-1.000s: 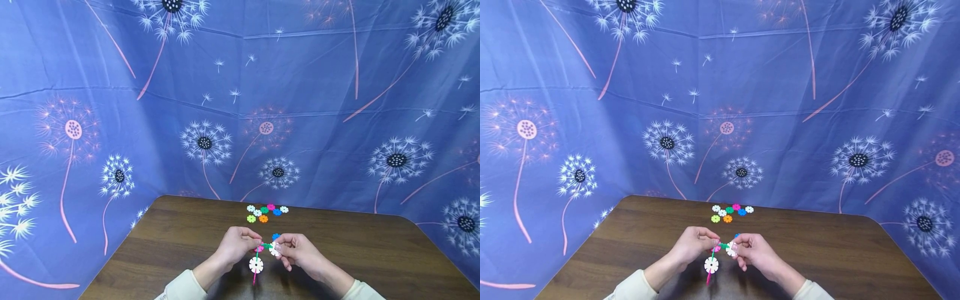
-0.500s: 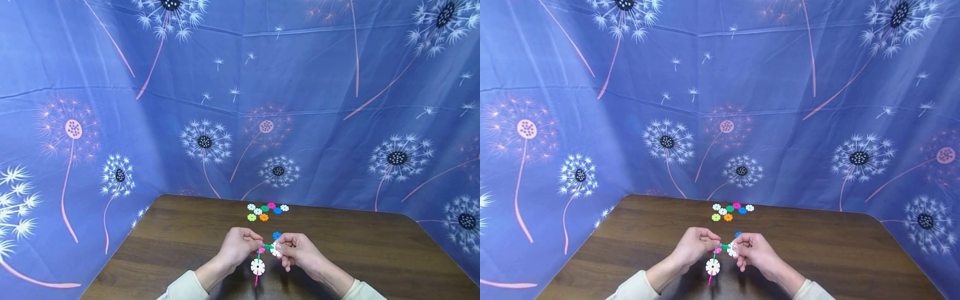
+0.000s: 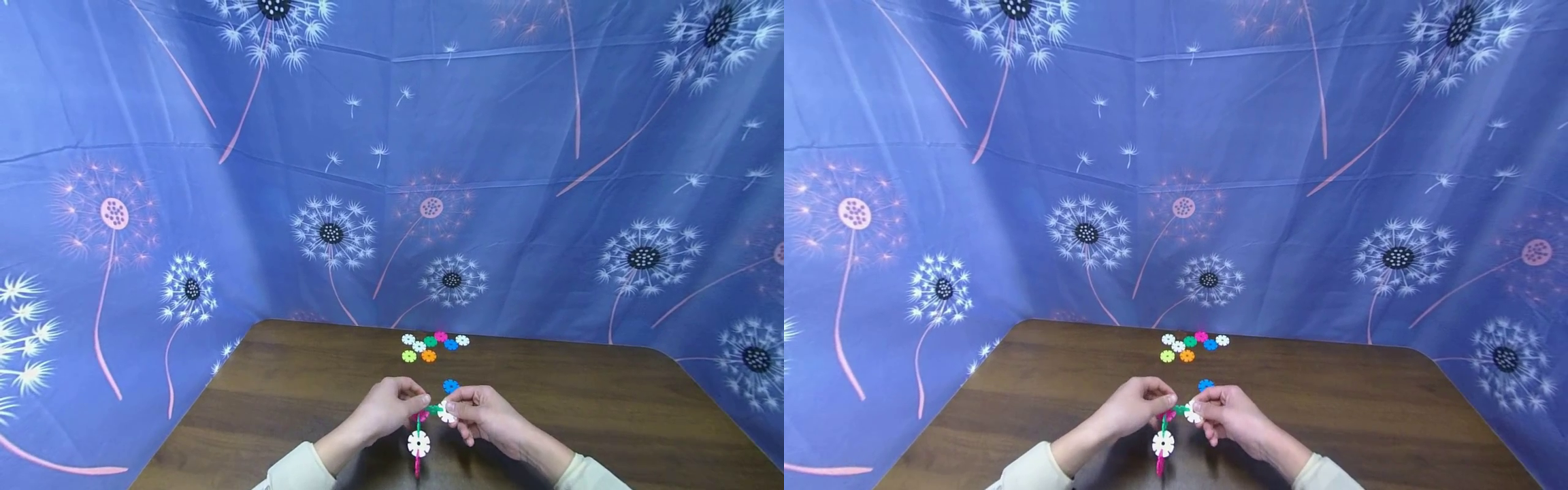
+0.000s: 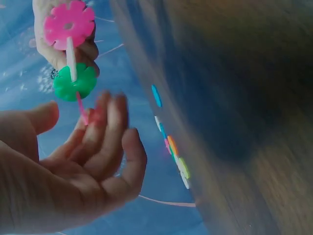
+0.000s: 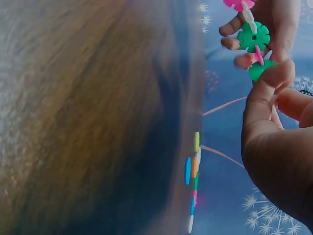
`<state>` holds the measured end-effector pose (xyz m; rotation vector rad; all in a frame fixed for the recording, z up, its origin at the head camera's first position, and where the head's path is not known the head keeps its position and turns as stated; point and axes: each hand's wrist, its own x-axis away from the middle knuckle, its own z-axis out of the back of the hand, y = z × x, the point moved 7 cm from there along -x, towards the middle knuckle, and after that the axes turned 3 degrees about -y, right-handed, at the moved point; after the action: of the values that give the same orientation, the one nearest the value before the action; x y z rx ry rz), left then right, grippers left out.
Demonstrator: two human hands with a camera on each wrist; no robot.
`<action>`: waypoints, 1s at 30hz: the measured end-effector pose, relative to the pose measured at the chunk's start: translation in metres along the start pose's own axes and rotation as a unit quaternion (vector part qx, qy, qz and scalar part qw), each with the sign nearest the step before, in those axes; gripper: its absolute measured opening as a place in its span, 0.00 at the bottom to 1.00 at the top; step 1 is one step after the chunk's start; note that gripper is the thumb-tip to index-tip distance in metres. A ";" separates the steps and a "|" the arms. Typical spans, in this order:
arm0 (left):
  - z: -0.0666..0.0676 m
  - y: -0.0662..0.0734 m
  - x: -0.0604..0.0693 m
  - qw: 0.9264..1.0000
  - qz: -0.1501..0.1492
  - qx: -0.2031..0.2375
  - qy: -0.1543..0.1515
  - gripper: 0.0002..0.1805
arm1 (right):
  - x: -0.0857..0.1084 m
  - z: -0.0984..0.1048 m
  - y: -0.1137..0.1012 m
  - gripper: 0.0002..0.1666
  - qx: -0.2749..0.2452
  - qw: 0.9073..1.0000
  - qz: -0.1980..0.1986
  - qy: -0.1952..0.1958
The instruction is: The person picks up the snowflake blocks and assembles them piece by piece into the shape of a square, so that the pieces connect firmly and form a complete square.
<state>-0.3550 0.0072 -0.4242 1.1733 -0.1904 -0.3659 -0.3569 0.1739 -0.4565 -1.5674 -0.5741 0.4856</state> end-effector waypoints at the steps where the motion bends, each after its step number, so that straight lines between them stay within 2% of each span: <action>1: 0.000 0.000 0.000 1.000 -0.004 -0.018 -0.001 0.08 | 0.000 0.000 0.001 0.13 0.004 1.000 -0.001 -0.002; 4: -0.003 0.003 -0.002 0.999 -0.016 -0.033 -0.009 0.08 | -0.003 -0.002 0.001 0.15 0.017 1.000 0.001 -0.008; 5: -0.004 0.004 -0.002 0.999 -0.021 -0.025 -0.015 0.07 | -0.004 -0.003 0.001 0.16 0.024 1.000 0.003 -0.011; 9: -0.010 0.002 -0.003 0.998 -0.001 0.036 -0.045 0.07 | -0.010 -0.009 0.000 0.14 0.044 0.999 0.014 -0.024; 12: -0.012 -0.001 -0.002 0.997 0.014 0.061 -0.051 0.08 | -0.013 -0.012 -0.002 0.13 0.056 0.998 0.022 -0.023; 17: -0.013 -0.006 -0.002 0.996 0.020 0.080 -0.045 0.06 | -0.015 -0.009 -0.003 0.13 0.064 0.997 0.030 0.008; 21: -0.013 -0.007 -0.002 0.994 0.012 0.099 -0.043 0.07 | -0.015 -0.007 -0.001 0.10 0.027 0.999 0.029 0.024; 25: -0.011 -0.006 -0.002 0.993 0.003 0.112 -0.038 0.08 | -0.016 -0.007 0.000 0.09 -0.001 1.000 0.012 0.023; 28: -0.007 -0.005 -0.002 0.993 0.004 0.116 -0.032 0.08 | -0.020 0.001 -0.002 0.13 0.027 0.999 -0.008 0.043; 30: -0.005 -0.005 -0.003 0.993 0.003 0.118 -0.031 0.09 | -0.024 0.013 -0.005 0.15 0.075 0.995 -0.015 0.070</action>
<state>-0.3566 0.0107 -0.4301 1.3946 -0.2981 -0.3821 -0.3841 0.1697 -0.4530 -1.4336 -0.4437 0.3841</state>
